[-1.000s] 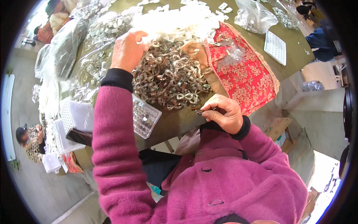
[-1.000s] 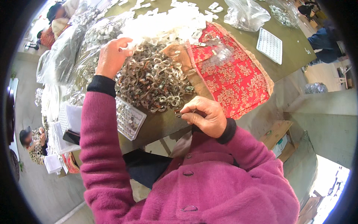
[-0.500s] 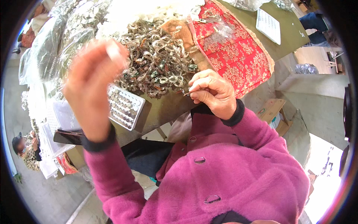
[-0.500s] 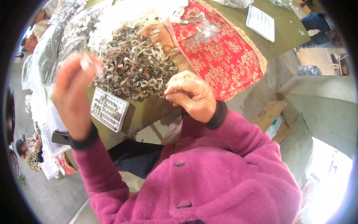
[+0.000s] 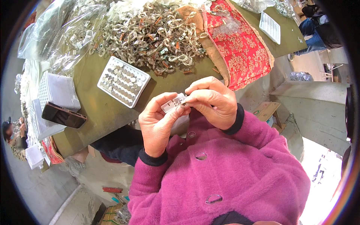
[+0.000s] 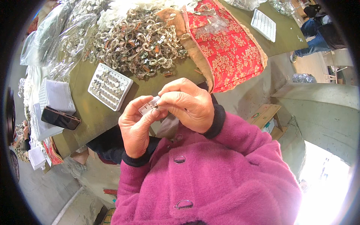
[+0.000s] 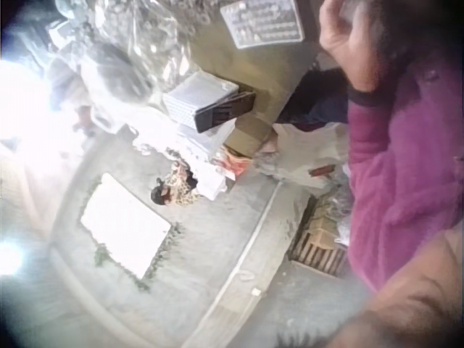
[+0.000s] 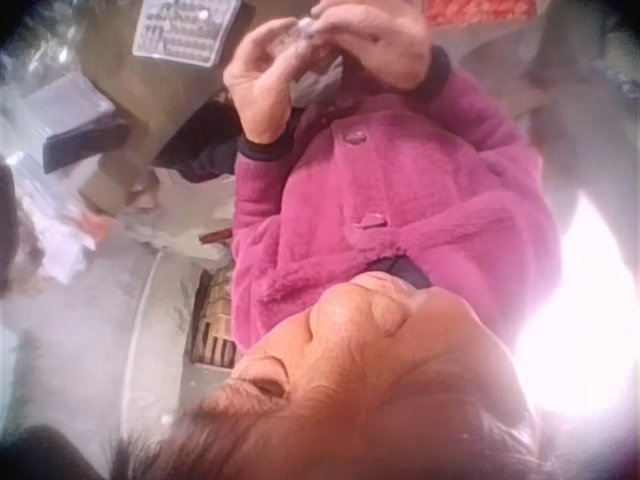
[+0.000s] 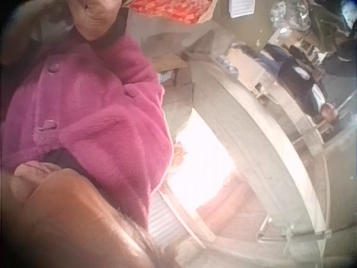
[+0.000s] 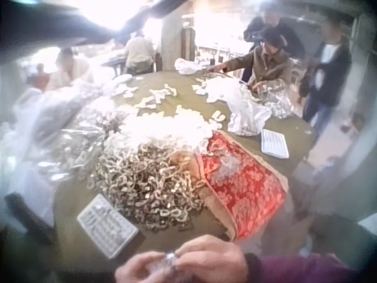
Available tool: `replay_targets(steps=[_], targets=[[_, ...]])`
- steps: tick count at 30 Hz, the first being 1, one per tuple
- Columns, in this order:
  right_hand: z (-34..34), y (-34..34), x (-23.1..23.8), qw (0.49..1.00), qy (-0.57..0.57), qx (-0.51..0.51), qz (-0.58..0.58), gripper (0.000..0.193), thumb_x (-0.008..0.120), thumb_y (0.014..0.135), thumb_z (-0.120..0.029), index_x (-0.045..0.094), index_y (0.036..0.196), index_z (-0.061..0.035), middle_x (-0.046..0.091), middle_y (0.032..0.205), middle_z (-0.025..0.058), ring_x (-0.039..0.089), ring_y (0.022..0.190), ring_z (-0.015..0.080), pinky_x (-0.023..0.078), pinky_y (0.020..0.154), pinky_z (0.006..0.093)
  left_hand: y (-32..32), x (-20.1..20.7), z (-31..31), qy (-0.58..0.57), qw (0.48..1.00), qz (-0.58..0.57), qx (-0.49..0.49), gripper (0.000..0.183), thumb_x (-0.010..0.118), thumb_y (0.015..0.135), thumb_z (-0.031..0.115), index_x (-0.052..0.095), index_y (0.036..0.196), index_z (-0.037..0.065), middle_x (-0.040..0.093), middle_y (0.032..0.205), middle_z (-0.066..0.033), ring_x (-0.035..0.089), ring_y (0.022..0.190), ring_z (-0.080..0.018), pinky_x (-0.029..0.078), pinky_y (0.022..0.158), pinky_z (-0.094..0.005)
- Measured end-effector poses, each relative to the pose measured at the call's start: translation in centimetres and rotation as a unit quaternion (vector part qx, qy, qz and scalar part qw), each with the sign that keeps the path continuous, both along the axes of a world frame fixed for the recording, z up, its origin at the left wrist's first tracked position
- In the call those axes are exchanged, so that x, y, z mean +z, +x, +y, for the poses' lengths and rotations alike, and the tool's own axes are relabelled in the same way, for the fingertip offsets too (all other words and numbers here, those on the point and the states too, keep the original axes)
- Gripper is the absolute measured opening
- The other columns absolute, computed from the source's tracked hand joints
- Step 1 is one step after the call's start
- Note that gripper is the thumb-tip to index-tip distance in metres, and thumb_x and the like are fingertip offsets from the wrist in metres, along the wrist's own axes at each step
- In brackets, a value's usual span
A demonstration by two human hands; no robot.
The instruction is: The person assembles small electronic components by hand at a workbench. They pick up tiny parts, align them, and use a small flashlight to inspect the assembly. The person repeatedly handles similar components and places them into a tray.
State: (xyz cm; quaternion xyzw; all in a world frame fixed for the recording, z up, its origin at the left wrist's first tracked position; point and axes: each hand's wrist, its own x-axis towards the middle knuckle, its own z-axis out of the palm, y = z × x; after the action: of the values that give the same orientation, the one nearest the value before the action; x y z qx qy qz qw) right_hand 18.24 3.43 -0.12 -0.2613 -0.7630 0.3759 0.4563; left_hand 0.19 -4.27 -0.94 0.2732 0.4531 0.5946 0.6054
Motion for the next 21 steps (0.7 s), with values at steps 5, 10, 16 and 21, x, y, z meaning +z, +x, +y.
replay_targets(steps=[5,10,16,21], targets=[[-1.0,-0.7,-0.6,0.999,0.034,-0.004,-0.019,0.024,0.078,0.085,0.006,0.072,0.107,-0.0017,0.064,0.095,0.0103,0.068,0.079,0.0220,0.057,0.067,0.0318,0.5,0.0,-1.1,0.057,0.995,0.080,0.026,0.032,0.070,0.092,-0.011,0.063,0.123,-0.006,0.073,0.105,-0.0138,0.074,0.090,-0.0180,0.063,0.078,-0.0303],[-1.4,-0.7,-0.8,0.999,-0.005,0.031,-0.029,0.018,0.078,0.087,0.002,0.072,0.103,-0.0029,0.065,0.095,0.0095,0.065,0.081,0.0212,0.054,0.070,0.0323,0.2,-0.8,-2.0,0.102,0.987,0.119,0.034,0.032,0.071,0.092,-0.012,0.064,0.122,-0.005,0.072,0.099,-0.0100,0.072,0.083,-0.0147,0.061,0.074,-0.0269],[-1.5,-0.8,-0.6,0.998,0.001,0.047,-0.030,0.021,0.078,0.086,0.003,0.072,0.105,-0.0013,0.065,0.094,0.0116,0.067,0.078,0.0237,0.056,0.069,0.0329,-0.3,-0.5,-2.1,0.105,0.992,0.075,0.011,0.034,0.072,0.091,-0.010,0.064,0.124,-0.005,0.073,0.097,-0.0109,0.072,0.079,-0.0146,0.061,0.072,-0.0271],[-1.6,-0.1,-0.1,0.999,0.024,-0.013,-0.032,0.022,0.077,0.086,0.005,0.072,0.106,-0.0015,0.067,0.094,0.0104,0.068,0.079,0.0231,0.056,0.071,0.0326,0.5,0.0,-0.8,0.046,0.996,-0.066,0.028,0.032,0.071,0.094,-0.006,0.065,0.125,-0.005,0.073,0.098,-0.0131,0.073,0.078,-0.0175,0.063,0.071,-0.0307]])
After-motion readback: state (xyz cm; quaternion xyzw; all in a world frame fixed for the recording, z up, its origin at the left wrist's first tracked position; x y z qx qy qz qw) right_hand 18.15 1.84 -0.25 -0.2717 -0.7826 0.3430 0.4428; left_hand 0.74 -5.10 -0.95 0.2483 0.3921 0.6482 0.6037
